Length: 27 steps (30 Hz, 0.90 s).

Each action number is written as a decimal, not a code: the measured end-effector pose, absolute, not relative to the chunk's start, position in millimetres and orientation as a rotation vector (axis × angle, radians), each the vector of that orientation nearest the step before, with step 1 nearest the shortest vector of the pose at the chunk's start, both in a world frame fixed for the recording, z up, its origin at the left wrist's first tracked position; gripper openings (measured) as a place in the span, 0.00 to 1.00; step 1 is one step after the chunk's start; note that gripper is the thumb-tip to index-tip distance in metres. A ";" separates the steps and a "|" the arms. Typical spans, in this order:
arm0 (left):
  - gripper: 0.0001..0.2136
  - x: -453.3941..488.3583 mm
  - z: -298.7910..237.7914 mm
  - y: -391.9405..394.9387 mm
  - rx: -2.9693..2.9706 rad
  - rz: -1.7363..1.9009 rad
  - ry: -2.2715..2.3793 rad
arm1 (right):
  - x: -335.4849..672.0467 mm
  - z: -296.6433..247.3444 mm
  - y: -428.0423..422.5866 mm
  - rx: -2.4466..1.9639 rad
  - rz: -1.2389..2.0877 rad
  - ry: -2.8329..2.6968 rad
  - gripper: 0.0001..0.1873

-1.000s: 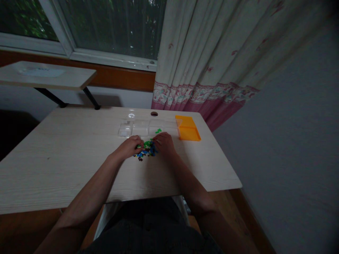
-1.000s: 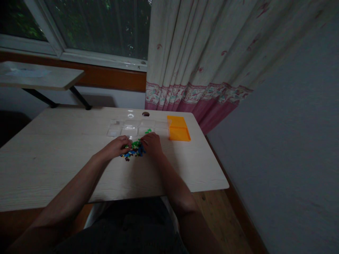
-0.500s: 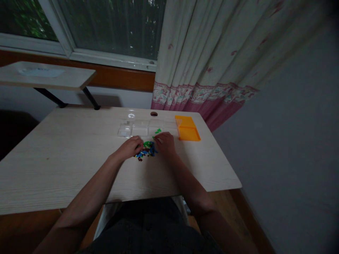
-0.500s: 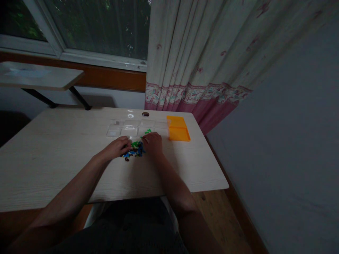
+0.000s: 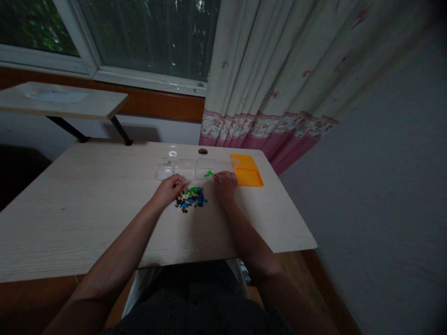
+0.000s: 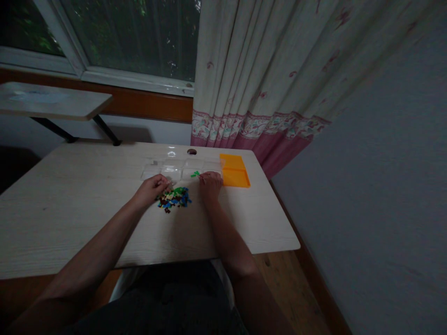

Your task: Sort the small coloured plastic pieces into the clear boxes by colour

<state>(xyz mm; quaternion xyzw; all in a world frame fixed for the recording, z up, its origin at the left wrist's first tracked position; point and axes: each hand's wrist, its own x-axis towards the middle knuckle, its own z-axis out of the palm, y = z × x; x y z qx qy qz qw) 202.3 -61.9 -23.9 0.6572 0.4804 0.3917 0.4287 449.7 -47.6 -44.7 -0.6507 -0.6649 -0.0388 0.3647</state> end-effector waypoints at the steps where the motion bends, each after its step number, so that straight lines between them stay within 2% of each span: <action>1: 0.17 204.0 -24.0 -61.7 1.594 0.987 1.176 | 450.6 -46.5 -45.3 -1.664 -0.103 -1.707 0.13; 7: 0.20 211.9 -24.7 -59.9 1.428 1.067 1.168 | 453.6 -50.9 -40.3 -1.592 -0.097 -1.702 0.16; 12: 0.20 213.9 -26.5 -58.1 1.347 1.108 1.160 | 445.0 -40.0 -52.5 -1.511 -0.059 -1.771 0.14; 18: 0.20 215.8 -31.5 -55.7 1.371 1.090 1.106 | 413.5 -38.7 -71.7 -1.203 0.054 -2.005 0.10; 27: 0.18 222.4 -30.3 -62.9 1.461 1.068 1.070 | 395.3 -43.0 -75.6 -1.202 0.138 -2.076 0.11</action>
